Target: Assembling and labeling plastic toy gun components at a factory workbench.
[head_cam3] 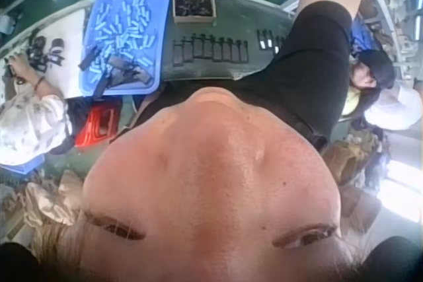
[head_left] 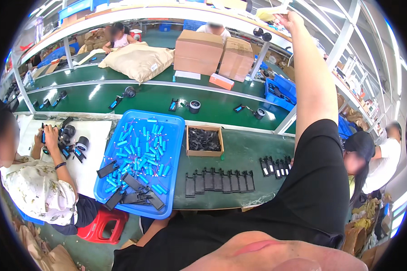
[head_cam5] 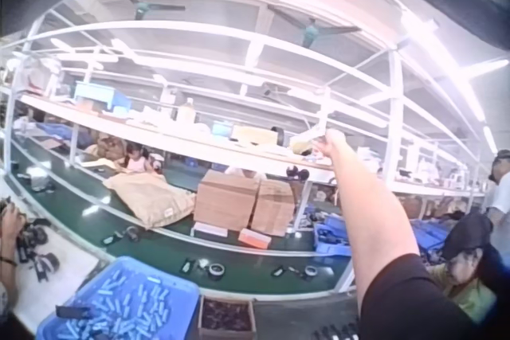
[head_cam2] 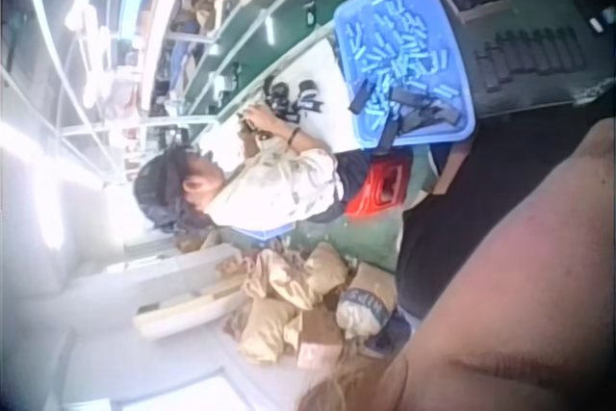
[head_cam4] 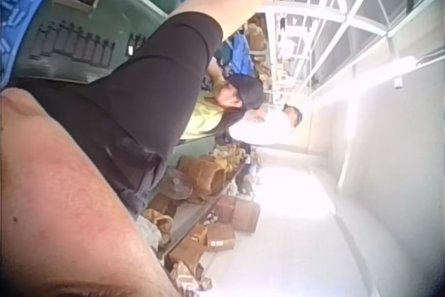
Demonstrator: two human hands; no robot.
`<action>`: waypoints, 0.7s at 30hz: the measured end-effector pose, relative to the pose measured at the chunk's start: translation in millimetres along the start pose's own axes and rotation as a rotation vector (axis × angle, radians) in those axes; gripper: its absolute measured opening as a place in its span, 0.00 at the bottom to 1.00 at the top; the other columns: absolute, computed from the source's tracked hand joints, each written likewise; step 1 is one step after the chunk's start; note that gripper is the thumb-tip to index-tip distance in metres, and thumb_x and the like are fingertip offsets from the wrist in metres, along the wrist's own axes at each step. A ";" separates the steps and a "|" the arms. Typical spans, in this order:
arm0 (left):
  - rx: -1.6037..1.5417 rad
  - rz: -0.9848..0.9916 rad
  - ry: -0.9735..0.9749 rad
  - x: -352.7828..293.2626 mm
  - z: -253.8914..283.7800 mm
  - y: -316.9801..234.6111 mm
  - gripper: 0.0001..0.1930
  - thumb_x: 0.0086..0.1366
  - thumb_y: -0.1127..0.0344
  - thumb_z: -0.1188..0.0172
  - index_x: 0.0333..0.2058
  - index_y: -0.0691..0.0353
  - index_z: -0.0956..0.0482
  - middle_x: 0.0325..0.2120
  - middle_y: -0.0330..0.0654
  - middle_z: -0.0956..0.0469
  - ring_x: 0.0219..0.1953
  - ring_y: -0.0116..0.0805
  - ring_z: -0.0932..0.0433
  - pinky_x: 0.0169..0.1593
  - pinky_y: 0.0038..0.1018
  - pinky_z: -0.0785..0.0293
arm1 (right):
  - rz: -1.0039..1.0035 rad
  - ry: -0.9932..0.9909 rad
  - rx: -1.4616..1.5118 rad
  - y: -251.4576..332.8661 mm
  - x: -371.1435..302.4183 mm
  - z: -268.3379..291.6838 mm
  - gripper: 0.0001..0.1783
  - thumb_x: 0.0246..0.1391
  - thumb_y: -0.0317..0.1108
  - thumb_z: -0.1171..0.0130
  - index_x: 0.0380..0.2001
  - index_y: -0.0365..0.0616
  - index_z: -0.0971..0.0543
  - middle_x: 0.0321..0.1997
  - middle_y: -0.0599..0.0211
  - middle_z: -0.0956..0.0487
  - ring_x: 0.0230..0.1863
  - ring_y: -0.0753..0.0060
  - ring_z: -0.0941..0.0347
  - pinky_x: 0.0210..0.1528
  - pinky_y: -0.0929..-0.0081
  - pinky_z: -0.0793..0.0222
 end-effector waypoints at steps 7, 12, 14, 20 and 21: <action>0.037 0.096 0.011 -21.5 13.2 3.6 0.22 0.67 0.50 0.38 0.53 0.57 0.18 0.51 0.55 0.19 0.57 0.60 0.23 0.61 0.53 0.28 | 0.374 -0.126 0.218 -17.7 -51.5 -36.4 0.20 0.73 0.23 0.61 0.63 0.25 0.38 0.61 0.31 0.27 0.59 0.28 0.23 0.60 0.36 0.17; 0.029 0.093 -0.005 -18.9 8.7 1.8 0.22 0.67 0.50 0.38 0.54 0.57 0.18 0.52 0.55 0.19 0.58 0.60 0.23 0.61 0.53 0.28 | 0.209 -0.168 -0.077 -27.9 -48.6 -34.5 0.22 0.71 0.21 0.55 0.66 0.29 0.37 0.65 0.36 0.28 0.61 0.35 0.23 0.61 0.40 0.18; 0.022 0.075 -0.014 -14.0 5.6 0.9 0.22 0.67 0.50 0.38 0.54 0.57 0.18 0.52 0.55 0.19 0.58 0.60 0.23 0.61 0.53 0.28 | 0.298 -0.140 -0.001 -1.8 -43.5 -30.0 0.22 0.72 0.23 0.56 0.67 0.31 0.37 0.66 0.38 0.29 0.63 0.36 0.25 0.63 0.39 0.21; 0.030 0.078 -0.030 -13.9 6.1 2.8 0.23 0.67 0.50 0.38 0.54 0.57 0.18 0.52 0.55 0.19 0.58 0.60 0.23 0.62 0.53 0.28 | 0.400 -0.042 0.212 18.1 -52.1 -39.4 0.22 0.74 0.25 0.57 0.68 0.34 0.37 0.68 0.43 0.29 0.66 0.39 0.27 0.69 0.39 0.27; 0.033 0.076 -0.031 -12.9 6.6 3.4 0.23 0.67 0.50 0.38 0.54 0.57 0.18 0.52 0.55 0.19 0.58 0.60 0.23 0.62 0.53 0.28 | 0.436 0.023 0.241 26.3 -55.9 -45.6 0.22 0.74 0.25 0.57 0.68 0.35 0.36 0.67 0.44 0.28 0.66 0.40 0.27 0.70 0.40 0.28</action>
Point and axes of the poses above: each hand's wrist, its own x-axis towards the middle knuckle, its own z-axis out of the back of the hand, y = z × x, the point moved 10 cm from there along x, towards the middle knuckle
